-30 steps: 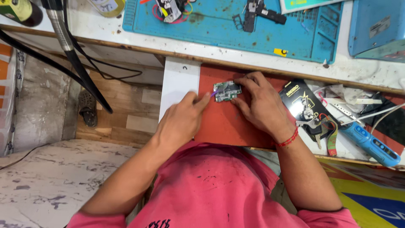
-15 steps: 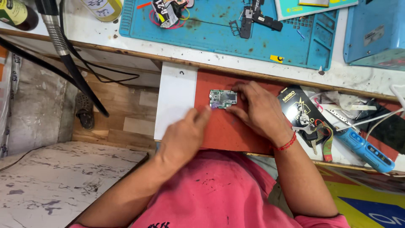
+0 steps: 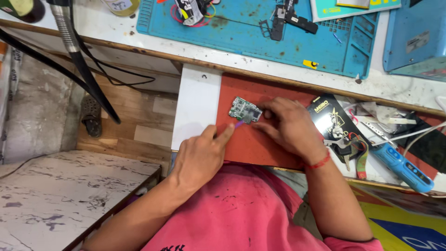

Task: The person uses a toothbrush to scrub the surface of a small circuit board placed on a red mat. They repeatedly brush different areas of the board, occasionally repositioning it with their left hand while continuing to clean with the right.

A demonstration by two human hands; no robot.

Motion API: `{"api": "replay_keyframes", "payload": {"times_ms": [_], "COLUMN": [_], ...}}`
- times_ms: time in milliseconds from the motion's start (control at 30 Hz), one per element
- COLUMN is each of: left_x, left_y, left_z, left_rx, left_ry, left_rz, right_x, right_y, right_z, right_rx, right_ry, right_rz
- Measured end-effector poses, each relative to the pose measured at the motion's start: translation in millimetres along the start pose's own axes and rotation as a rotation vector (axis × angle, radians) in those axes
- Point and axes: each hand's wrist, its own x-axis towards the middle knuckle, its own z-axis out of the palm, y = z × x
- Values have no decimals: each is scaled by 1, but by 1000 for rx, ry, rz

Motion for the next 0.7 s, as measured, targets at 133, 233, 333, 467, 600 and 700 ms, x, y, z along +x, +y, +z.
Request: {"api": "replay_keyframes", "payload": {"times_ms": [133, 233, 333, 467, 600, 700], "left_x": [6, 3, 4, -2, 12, 6], "left_y": [1, 0, -14, 2, -8, -2], "left_z": [15, 14, 10, 13, 10, 15], "left_rx": [83, 104, 4, -21, -41, -45], "left_ry": [25, 64, 96, 97, 111, 110], "left_rz": [40, 108, 64, 145, 66, 110], "right_x": [-5, -4, -7, -6, -6, -2], "right_y": [3, -1, -2, -8, -6, -3], "right_z": [-2, -4, 2, 10, 10, 7], "right_rx": [75, 47, -3, -96, -70, -70], "right_ry": [-10, 36, 90, 186, 171, 151], "right_rz": [-32, -19, -50, -81, -58, -61]}}
